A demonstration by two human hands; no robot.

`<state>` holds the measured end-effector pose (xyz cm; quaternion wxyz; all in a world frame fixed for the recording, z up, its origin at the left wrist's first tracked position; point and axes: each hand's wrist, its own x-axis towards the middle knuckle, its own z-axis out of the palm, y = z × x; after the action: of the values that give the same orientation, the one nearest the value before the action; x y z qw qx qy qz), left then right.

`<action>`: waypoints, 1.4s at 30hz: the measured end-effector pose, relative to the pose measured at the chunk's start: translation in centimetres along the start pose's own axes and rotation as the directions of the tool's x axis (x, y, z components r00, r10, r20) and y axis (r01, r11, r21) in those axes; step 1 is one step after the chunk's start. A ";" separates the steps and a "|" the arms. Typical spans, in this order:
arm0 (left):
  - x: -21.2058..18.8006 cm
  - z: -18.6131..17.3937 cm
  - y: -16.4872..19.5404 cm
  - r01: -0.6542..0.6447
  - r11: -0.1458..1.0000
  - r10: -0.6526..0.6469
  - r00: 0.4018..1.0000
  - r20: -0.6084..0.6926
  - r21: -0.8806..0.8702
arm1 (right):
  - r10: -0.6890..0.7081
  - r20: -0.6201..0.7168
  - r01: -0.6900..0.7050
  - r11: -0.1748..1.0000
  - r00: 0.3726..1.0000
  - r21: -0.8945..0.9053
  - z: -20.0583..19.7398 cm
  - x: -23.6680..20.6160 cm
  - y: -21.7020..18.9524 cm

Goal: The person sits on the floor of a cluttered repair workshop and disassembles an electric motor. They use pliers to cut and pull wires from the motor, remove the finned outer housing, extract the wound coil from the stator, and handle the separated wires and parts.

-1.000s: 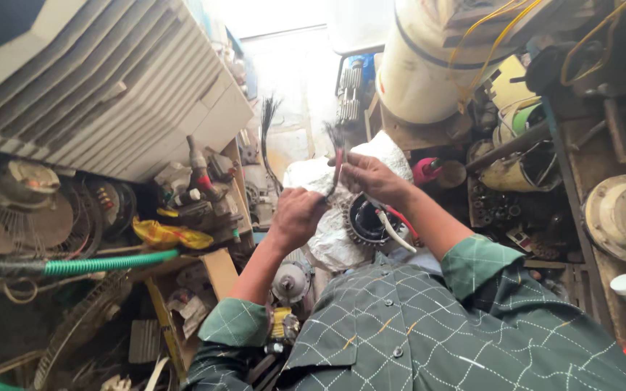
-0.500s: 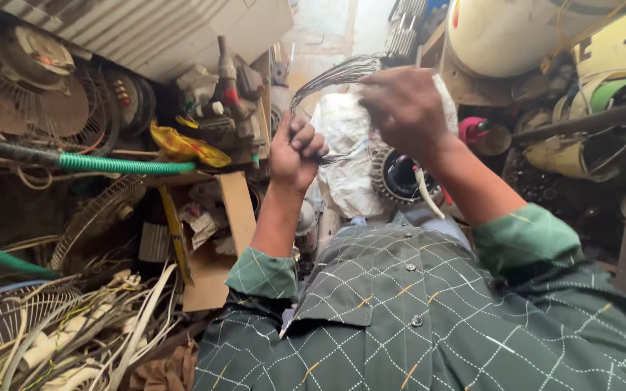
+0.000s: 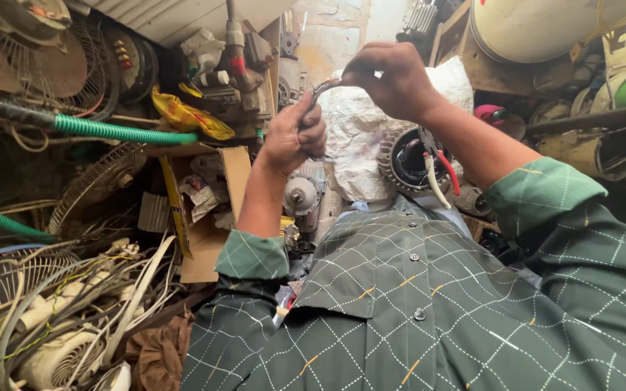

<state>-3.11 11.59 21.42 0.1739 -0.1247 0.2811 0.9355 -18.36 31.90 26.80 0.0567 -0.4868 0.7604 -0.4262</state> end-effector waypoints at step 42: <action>-0.2 7.2 -4.5 -0.253 -0.162 0.639 0.710 0.296 0.954 | 0.336 -0.053 -0.286 0.866 0.940 0.411 -0.4 -8.2 -2.0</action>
<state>-2.07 19.16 25.11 -0.1763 0.0043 0.8782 0.4445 -12.92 38.24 25.80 0.1752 -0.3086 0.7287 -0.5858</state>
